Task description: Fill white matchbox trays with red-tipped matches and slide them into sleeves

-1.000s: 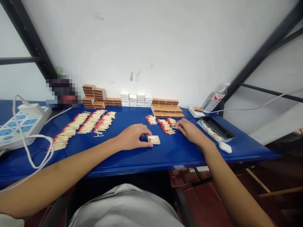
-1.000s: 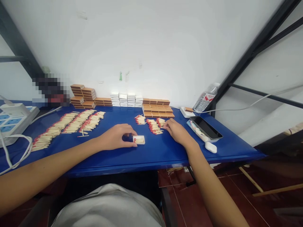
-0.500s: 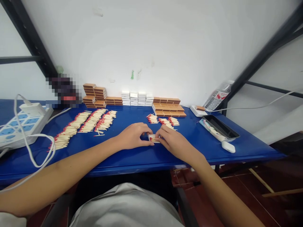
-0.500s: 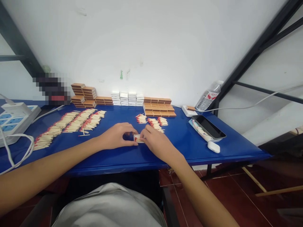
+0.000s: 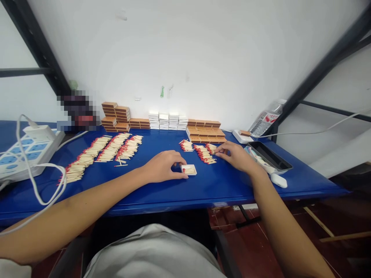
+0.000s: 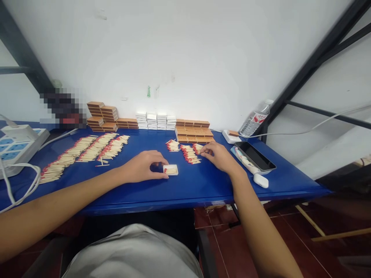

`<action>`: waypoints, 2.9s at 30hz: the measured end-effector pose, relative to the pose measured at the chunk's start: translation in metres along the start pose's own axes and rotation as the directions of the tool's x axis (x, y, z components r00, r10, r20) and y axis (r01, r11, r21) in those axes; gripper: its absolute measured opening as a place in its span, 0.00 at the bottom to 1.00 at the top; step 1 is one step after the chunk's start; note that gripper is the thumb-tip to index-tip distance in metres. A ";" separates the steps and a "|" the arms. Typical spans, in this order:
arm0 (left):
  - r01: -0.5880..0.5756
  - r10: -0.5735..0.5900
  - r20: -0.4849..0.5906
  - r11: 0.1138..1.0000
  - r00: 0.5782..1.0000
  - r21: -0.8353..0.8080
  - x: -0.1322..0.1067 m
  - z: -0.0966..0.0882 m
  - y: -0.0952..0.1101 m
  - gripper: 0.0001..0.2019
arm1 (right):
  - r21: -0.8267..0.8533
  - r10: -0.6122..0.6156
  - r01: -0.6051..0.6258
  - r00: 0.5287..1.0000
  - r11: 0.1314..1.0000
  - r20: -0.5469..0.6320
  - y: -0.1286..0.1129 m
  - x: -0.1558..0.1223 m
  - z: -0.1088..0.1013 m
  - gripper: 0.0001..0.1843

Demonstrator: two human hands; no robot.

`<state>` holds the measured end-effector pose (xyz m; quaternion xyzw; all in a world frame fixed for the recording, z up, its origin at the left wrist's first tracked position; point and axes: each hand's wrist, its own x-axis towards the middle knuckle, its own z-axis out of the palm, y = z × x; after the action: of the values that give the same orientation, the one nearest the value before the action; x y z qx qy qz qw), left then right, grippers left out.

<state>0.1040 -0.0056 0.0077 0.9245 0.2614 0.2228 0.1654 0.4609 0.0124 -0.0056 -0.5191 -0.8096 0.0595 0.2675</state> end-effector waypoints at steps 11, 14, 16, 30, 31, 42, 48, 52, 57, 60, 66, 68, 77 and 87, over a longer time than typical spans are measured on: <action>-0.025 0.025 -0.010 1.000 1.000 0.009 -0.001 0.000 0.001 0.17 | -0.031 0.061 -0.060 0.997 0.998 0.036 0.001 -0.005 0.005 0.19; -0.028 0.028 -0.021 1.000 0.999 0.013 -0.001 0.000 0.001 0.17 | -0.008 0.063 -0.062 0.997 0.998 0.033 0.001 -0.008 0.003 0.21; -0.025 0.025 -0.024 1.000 0.999 0.011 -0.001 0.000 0.001 0.17 | 0.002 0.071 -0.071 0.997 0.997 0.033 0.001 -0.010 0.002 0.21; -0.012 0.012 -0.011 1.000 1.000 0.000 0.000 0.000 0.001 0.17 | -0.010 0.095 -0.095 0.993 0.995 0.071 0.002 -0.011 0.001 0.21; -0.011 0.011 -0.010 1.000 1.000 0.001 0.000 0.000 0.001 0.17 | -0.010 0.097 -0.097 0.993 0.995 0.070 0.000 -0.011 0.001 0.21; -0.012 0.012 -0.015 1.000 1.000 0.007 0.000 0.002 0.000 0.17 | 0.080 -0.112 0.106 0.991 0.991 0.071 -0.102 -0.017 0.006 0.11; -0.026 0.026 -0.024 0.999 0.999 0.021 0.000 0.003 -0.002 0.18 | 0.077 -0.126 0.115 0.980 0.990 0.156 -0.134 -0.019 0.028 0.07; -0.031 0.032 -0.027 0.999 0.999 0.007 0.000 0.002 -0.002 0.18 | 0.115 -0.116 0.102 0.986 0.988 0.118 -0.129 -0.016 0.028 0.08; -0.018 0.018 -0.020 1.000 1.000 0.006 0.000 0.001 0.000 0.17 | 0.059 -0.050 0.051 0.998 0.997 -0.023 -0.087 -0.005 0.004 0.13; -0.006 0.006 -0.017 1.000 1.000 0.002 0.000 0.001 0.000 0.17 | 0.004 -0.003 0.003 0.998 1.000 -0.069 -0.046 0.001 -0.005 0.14; 0.014 -0.014 0.003 1.000 1.000 -0.002 0.000 0.000 0.000 0.17 | 0.058 0.087 -0.087 0.996 0.995 -0.009 0.000 0.000 0.000 0.16; 0.020 -0.020 0.003 1.000 1.000 -0.005 0.000 0.000 0.000 0.17 | 0.036 0.073 -0.073 0.997 0.997 0.008 0.002 -0.001 0.002 0.15; 0.003 -0.003 -0.001 1.000 1.000 0.007 0.000 0.001 0.000 0.18 | 0.006 0.048 -0.048 0.999 0.999 0.011 0.007 0.002 0.007 0.14; -0.009 0.009 -0.012 1.000 1.000 0.011 0.000 0.000 0.002 0.17 | 0.038 0.069 -0.068 0.997 0.997 -0.026 0.000 -0.006 0.005 0.20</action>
<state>0.1045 -0.0074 0.0083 0.9252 0.2595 0.2278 0.1575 0.4595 0.0083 -0.0121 -0.5422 -0.7863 0.0764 0.2861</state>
